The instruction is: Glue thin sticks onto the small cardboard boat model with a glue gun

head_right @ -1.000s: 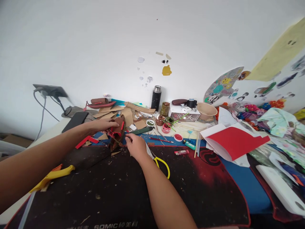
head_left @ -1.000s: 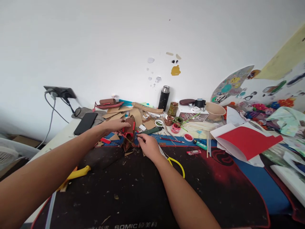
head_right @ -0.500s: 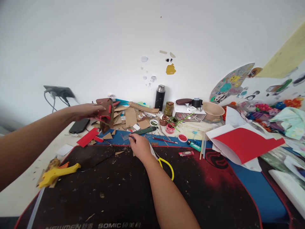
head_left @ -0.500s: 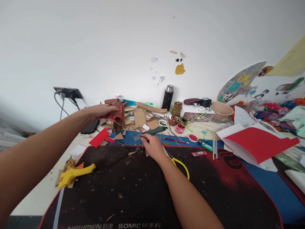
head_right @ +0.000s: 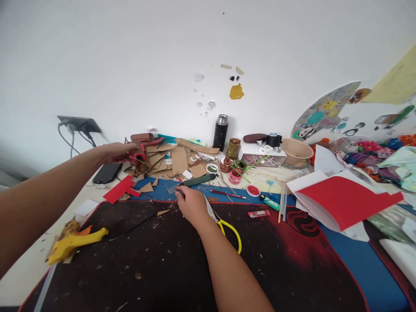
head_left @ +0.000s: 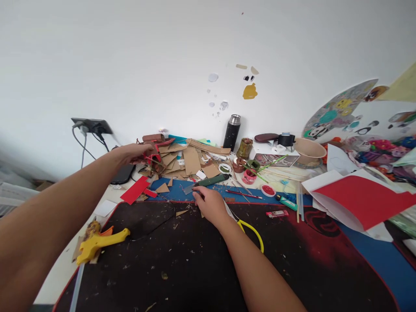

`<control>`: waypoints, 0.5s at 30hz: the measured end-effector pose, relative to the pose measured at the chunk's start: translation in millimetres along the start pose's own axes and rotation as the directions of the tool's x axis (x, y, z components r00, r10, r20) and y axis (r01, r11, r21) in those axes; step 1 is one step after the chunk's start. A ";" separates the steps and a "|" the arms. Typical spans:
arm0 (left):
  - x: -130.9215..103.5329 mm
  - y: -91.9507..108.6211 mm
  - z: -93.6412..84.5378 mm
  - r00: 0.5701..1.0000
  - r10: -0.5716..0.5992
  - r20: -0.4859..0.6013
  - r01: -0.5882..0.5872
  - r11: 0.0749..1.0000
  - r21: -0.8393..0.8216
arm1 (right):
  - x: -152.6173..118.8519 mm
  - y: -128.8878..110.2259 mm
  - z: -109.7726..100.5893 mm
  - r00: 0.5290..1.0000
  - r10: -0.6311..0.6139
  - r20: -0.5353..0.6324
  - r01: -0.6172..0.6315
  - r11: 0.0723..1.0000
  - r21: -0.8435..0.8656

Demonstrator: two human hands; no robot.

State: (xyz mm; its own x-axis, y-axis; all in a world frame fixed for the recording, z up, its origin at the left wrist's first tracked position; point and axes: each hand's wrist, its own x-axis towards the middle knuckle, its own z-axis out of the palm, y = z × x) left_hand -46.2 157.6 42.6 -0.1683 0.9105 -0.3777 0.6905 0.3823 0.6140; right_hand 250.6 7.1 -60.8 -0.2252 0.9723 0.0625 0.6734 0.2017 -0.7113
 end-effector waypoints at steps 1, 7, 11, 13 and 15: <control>0.9 -0.3 -1.2 1.000 -0.013 0.007 0.013 1.000 -0.006 | 0.0 -0.2 -0.1 1.000 0.000 0.002 0.000 1.000 -0.008; 8.1 -4.0 -5.5 0.999 -0.036 0.032 0.036 0.999 -0.005 | 0.1 -1.8 -0.6 1.000 0.015 0.015 -0.015 1.000 -0.028; 18.8 -9.5 -3.9 0.999 -0.016 0.032 0.016 1.000 0.014 | 0.1 -2.0 -0.4 1.000 0.012 0.019 -0.011 0.999 -0.042; 25.2 -13.3 -3.3 1.000 0.007 0.029 -0.008 0.999 0.035 | -0.1 -2.4 -0.9 0.999 0.019 0.029 -0.018 0.999 -0.049; 31.0 -17.2 -3.2 0.998 0.040 0.038 -0.042 0.997 0.069 | -0.5 -3.1 -1.8 0.999 0.026 0.035 -0.024 0.998 -0.052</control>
State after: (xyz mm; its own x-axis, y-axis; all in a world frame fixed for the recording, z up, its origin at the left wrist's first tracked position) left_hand -65.6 179.8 22.6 -0.1137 0.9184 -0.3790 0.7439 0.3316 0.5803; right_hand 249.9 6.2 -57.4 -0.2319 0.9725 0.0194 0.7143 0.1838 -0.6753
